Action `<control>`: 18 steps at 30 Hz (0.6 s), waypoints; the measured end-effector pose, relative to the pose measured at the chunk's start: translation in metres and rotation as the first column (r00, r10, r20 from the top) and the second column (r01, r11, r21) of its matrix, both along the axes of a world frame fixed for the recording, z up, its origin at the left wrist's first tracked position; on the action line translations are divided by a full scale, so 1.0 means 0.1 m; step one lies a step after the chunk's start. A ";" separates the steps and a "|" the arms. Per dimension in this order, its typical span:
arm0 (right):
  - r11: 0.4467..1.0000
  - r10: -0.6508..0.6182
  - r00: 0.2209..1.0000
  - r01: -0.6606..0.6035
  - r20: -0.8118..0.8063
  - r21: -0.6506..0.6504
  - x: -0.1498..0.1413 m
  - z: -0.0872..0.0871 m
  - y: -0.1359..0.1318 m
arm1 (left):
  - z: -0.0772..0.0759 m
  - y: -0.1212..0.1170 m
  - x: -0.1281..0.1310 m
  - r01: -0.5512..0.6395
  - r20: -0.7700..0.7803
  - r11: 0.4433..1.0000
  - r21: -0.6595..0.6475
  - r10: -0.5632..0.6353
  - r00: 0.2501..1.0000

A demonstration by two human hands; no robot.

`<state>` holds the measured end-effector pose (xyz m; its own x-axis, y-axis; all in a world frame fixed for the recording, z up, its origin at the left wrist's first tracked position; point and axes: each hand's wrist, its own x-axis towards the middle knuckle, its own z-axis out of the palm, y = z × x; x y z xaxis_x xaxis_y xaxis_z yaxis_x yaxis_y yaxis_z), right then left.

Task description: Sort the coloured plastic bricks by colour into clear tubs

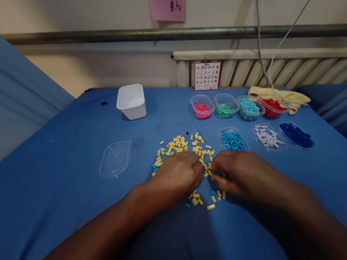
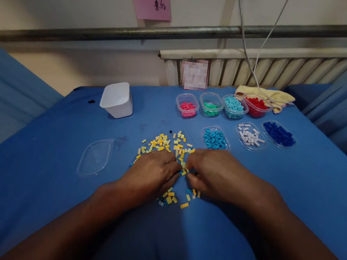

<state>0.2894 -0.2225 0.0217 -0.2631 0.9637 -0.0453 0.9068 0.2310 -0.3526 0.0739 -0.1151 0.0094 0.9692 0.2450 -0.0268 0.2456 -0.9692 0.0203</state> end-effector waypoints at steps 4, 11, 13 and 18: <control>0.945 -0.321 0.937 0.306 0.139 0.116 0.52 -0.08 0.09 | -0.04 -0.01 -0.04 0.072 0.033 0.997 0.024 -0.073 0.997; 0.936 -0.352 0.917 0.343 0.187 0.079 0.88 -0.25 0.15 | -0.03 -0.03 -0.09 0.064 0.082 0.995 -0.079 -0.058 0.995; 0.937 -0.346 0.926 0.333 0.148 0.108 0.83 -0.20 0.12 | -0.02 -0.03 -0.10 0.042 0.076 0.992 -0.121 -0.033 0.997; 1.000 -0.005 0.978 0.004 -0.208 -0.006 0.45 0.02 -0.03 | -0.04 -0.04 -0.08 0.000 0.054 0.980 -0.197 0.011 0.998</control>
<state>0.3342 -0.2259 0.0237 -0.2631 0.9648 0.0044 0.8144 0.2245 -0.5351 0.0660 -0.1190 0.0052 0.9692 0.2454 -0.0220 0.2440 -0.9435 0.2242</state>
